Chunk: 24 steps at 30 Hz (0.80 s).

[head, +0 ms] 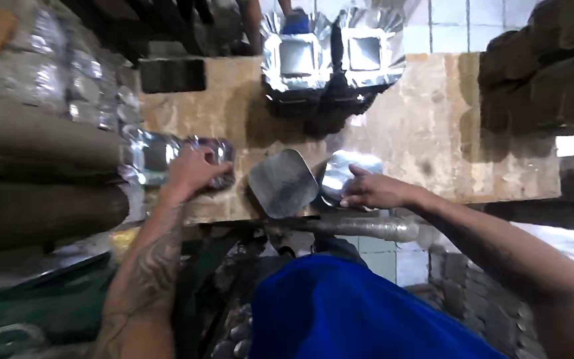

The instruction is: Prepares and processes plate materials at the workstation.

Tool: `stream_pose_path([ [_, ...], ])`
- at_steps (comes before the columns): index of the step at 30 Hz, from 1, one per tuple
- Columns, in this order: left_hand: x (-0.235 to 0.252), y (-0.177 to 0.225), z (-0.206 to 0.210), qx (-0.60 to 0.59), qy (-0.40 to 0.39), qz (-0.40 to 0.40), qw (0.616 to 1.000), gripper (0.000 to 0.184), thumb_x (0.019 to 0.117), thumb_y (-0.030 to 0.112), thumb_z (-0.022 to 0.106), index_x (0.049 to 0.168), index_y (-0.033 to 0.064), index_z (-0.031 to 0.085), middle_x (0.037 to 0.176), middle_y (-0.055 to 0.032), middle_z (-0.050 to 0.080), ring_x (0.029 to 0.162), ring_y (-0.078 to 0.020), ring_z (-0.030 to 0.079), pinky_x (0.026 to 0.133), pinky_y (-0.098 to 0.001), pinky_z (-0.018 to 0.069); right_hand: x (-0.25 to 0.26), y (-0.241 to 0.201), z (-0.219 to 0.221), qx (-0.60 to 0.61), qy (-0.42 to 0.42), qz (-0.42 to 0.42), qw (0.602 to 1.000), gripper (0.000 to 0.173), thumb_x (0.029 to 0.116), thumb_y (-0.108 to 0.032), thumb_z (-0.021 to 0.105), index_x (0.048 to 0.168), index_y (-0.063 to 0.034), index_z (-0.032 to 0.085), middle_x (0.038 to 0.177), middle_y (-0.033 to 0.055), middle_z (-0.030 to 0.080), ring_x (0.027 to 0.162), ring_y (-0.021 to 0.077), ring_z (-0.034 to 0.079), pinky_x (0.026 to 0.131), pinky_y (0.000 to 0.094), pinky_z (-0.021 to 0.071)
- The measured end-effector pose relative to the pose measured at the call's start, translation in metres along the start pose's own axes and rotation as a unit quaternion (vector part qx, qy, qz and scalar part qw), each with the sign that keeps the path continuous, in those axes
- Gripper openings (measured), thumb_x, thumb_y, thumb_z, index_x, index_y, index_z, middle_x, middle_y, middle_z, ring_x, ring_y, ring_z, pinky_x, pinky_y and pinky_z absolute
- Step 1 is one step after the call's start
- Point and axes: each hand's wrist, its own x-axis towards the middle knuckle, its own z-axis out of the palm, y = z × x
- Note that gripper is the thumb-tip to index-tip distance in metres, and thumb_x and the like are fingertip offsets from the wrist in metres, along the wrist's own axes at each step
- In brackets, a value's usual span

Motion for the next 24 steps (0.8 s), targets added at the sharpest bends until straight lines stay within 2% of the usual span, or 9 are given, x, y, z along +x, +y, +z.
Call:
stream_pose_path([
  [4,0.049,0.018,-0.033,0.003,0.005,0.002,1.0,0.077,0.0862,0.07,0.066,0.127,0.0051,0.065,0.129,-0.0321,0.059,0.121,-0.0544,0.055,0.096,-0.0816,0.0377,0.005,0.002,-0.006,-0.007,-0.035,-0.016,0.999,0.035,0.1047,-0.037,0.057,0.105,-0.0096,0.079,0.102,0.0065,0.076,0.112,0.0209,0.068,0.128,0.0549,0.015],
  [6,0.026,0.051,-0.05,0.0,0.009,-0.013,1.0,0.082,0.0901,0.071,0.06,0.137,0.004,0.059,0.138,-0.0344,0.053,0.131,-0.0563,0.047,0.106,-0.0842,0.0224,0.005,0.007,0.0,-0.02,-0.027,-0.042,0.999,0.037,0.1052,-0.038,0.055,0.104,-0.0098,0.078,0.101,0.0065,0.075,0.109,0.0216,0.069,0.127,0.0578,0.0157],
  [7,-0.001,0.079,-0.056,-0.019,0.022,-0.017,0.999,0.08,0.0942,0.066,0.059,0.143,0.0026,0.054,0.144,-0.0354,0.049,0.135,-0.0564,0.044,0.109,-0.0813,0.0216,0.005,0.008,0.002,-0.019,-0.021,-0.05,0.998,0.037,0.1053,-0.038,0.055,0.104,-0.009,0.078,0.101,0.0072,0.075,0.109,0.0223,0.069,0.127,0.0588,0.0157],
  [11,-0.102,0.18,0.002,-0.033,-0.081,0.064,0.994,0.058,0.0948,0.048,0.068,0.138,0.0099,0.06,0.121,-0.0216,0.068,0.112,-0.0405,0.066,0.093,-0.0642,0.0529,0.004,0.007,0.007,-0.036,-0.009,-0.048,0.998,0.034,0.1052,-0.036,0.056,0.103,-0.01,0.078,0.097,0.0058,0.076,0.105,0.0222,0.07,0.126,0.0599,0.0185],
  [13,-0.097,0.186,0.043,0.023,-0.172,0.125,0.977,0.06,0.0904,0.041,0.074,0.142,0.0132,0.058,0.109,-0.018,0.071,0.101,-0.0395,0.069,0.084,-0.0643,0.0533,0.006,0.002,0.007,-0.07,-0.023,-0.034,0.997,0.037,0.1063,-0.037,0.054,0.104,-0.009,0.078,0.1,0.0077,0.075,0.109,0.0248,0.069,0.126,0.0599,0.017],
  [15,-0.076,0.175,0.045,-0.018,-0.235,0.192,0.953,0.05,0.0881,0.033,0.077,0.132,0.0129,0.063,0.104,-0.0121,0.072,0.095,-0.031,0.07,0.083,-0.0569,0.0567,0.004,-0.006,0.011,-0.138,-0.015,-0.009,0.99,0.04,0.1073,-0.039,0.049,0.104,-0.0089,0.077,0.102,0.0086,0.075,0.111,0.0261,0.069,0.126,0.0572,0.0187],
  [18,-0.054,0.161,0.029,-0.139,-0.381,0.245,0.881,0.04,0.0944,0.023,0.075,0.13,0.0081,0.066,0.125,-0.0117,0.068,0.109,-0.0212,0.068,0.099,-0.0435,0.0541,-0.006,-0.031,0.034,-0.202,0.034,0.071,0.976,0.037,0.1062,-0.034,0.05,0.104,-0.0069,0.075,0.107,0.0109,0.074,0.112,0.0291,0.068,0.118,0.0503,0.0369],
  [20,-0.045,0.16,0.022,-0.123,-0.401,0.269,0.867,0.041,0.0968,0.026,0.072,0.133,0.007,0.066,0.13,-0.0135,0.066,0.115,-0.0219,0.065,0.103,-0.0444,0.0501,-0.01,-0.048,0.044,-0.18,0.07,0.122,0.974,0.035,0.1065,-0.028,0.049,0.109,-0.003,0.073,0.115,0.0151,0.072,0.118,0.033,0.064,0.107,0.05,0.0471],
  [24,-0.048,0.161,0.027,-0.116,-0.374,0.271,0.879,0.05,0.0956,0.02,0.073,0.14,0.0074,0.056,0.112,-0.0144,0.07,0.095,-0.0226,0.069,0.088,-0.0446,0.0565,-0.017,-0.02,0.083,-0.235,0.217,0.034,0.947,0.027,0.0986,-0.012,0.059,0.123,-0.0052,0.069,0.125,0.0123,0.07,0.119,0.0321,0.065,0.111,0.0516,0.0462],
])
